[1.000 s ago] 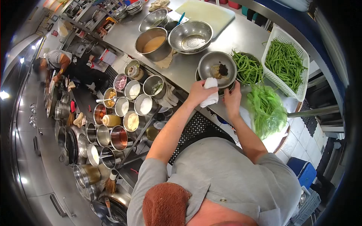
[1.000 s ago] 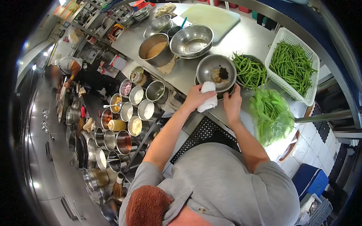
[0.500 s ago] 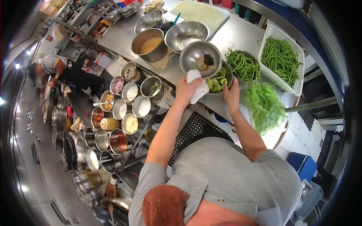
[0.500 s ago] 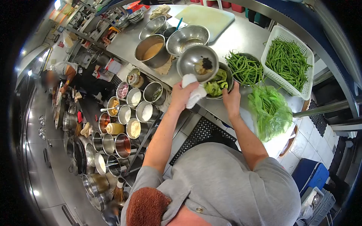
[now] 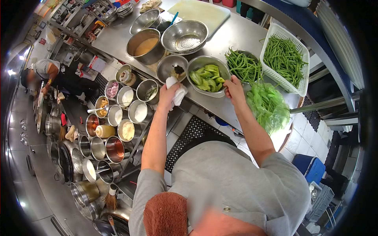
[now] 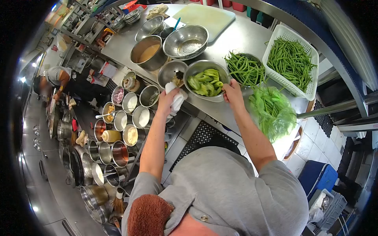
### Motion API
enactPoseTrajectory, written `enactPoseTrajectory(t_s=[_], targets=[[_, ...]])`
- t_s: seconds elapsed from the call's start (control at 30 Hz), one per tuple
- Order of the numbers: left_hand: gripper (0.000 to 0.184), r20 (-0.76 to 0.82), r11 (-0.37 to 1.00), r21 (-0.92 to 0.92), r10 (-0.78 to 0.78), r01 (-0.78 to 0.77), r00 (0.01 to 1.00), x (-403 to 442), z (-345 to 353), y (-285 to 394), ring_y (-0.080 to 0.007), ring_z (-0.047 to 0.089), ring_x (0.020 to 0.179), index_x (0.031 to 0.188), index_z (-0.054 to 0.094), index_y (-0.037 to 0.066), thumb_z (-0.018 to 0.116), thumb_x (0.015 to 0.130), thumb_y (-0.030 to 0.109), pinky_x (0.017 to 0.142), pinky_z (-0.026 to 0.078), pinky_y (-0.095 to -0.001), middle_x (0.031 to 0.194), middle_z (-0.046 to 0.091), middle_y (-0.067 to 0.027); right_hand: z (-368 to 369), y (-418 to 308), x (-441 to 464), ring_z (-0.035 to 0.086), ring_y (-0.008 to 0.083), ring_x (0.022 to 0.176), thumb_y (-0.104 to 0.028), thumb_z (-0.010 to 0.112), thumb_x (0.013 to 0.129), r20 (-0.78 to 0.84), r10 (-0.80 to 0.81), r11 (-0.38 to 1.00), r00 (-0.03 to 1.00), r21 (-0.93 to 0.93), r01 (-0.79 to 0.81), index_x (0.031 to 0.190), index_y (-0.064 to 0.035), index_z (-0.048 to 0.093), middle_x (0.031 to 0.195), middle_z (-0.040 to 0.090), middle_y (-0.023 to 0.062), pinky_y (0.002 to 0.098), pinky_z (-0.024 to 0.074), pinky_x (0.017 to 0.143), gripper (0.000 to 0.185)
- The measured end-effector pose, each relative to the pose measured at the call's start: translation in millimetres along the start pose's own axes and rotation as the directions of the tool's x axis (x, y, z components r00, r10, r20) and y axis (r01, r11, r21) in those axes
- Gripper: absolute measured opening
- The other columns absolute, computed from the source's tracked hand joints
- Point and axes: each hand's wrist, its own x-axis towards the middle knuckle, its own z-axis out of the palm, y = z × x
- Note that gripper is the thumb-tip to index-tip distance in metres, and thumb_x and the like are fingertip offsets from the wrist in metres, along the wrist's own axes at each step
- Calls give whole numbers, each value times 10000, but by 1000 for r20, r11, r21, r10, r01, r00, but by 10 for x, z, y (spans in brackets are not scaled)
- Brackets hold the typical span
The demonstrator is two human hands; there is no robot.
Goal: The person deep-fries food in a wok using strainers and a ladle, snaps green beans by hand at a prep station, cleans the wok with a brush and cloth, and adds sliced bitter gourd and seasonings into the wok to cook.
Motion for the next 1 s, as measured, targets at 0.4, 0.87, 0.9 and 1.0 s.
enactPoseTrajectory(t_s=[0.4, 0.87, 0.9, 1.0], targets=[[261, -182, 993, -69, -105, 94, 978, -1042, -85, 4, -124, 613, 706, 1032, 606, 28, 645, 878, 235, 614, 507, -286, 859, 641, -32, 96, -194, -297, 392, 35, 539, -38, 535, 752, 389, -185, 878, 902, -347, 330, 881, -77, 464, 692, 459, -33, 208, 293, 444, 152], [308, -955, 966, -257, -251, -14, 156, -5187, -1428, -511, -140, 614, 714, 957, 639, -25, 693, 680, 99, 624, 506, -283, 848, 656, -68, 2887, 1106, -1924, 422, 40, 442, -201, 591, 902, 883, 469, 861, -11, -455, 226, 1107, -61, 487, 663, 555, 15, 178, 300, 382, 268], [337, -984, 981, -177, -179, -75, -13, -5632, -1541, -622, -129, 580, 601, 965, 632, -16, 703, 676, 142, 550, 481, -274, 785, 646, -68, 3112, 1177, -2169, 419, 38, 446, -191, 600, 893, 879, 475, 838, -45, -436, 329, 1101, -63, 493, 663, 553, 13, 179, 298, 383, 267], [262, -905, 992, 125, 109, -11, -410, -6905, -1599, -190, -90, 533, 601, 949, 625, 18, 675, 701, 89, 525, 433, -247, 761, 626, -34, 3736, 1413, -3063, 406, 27, 469, -159, 600, 884, 889, 419, 862, -183, -327, 387, 1049, -58, 513, 662, 535, 0, 174, 288, 396, 212]])
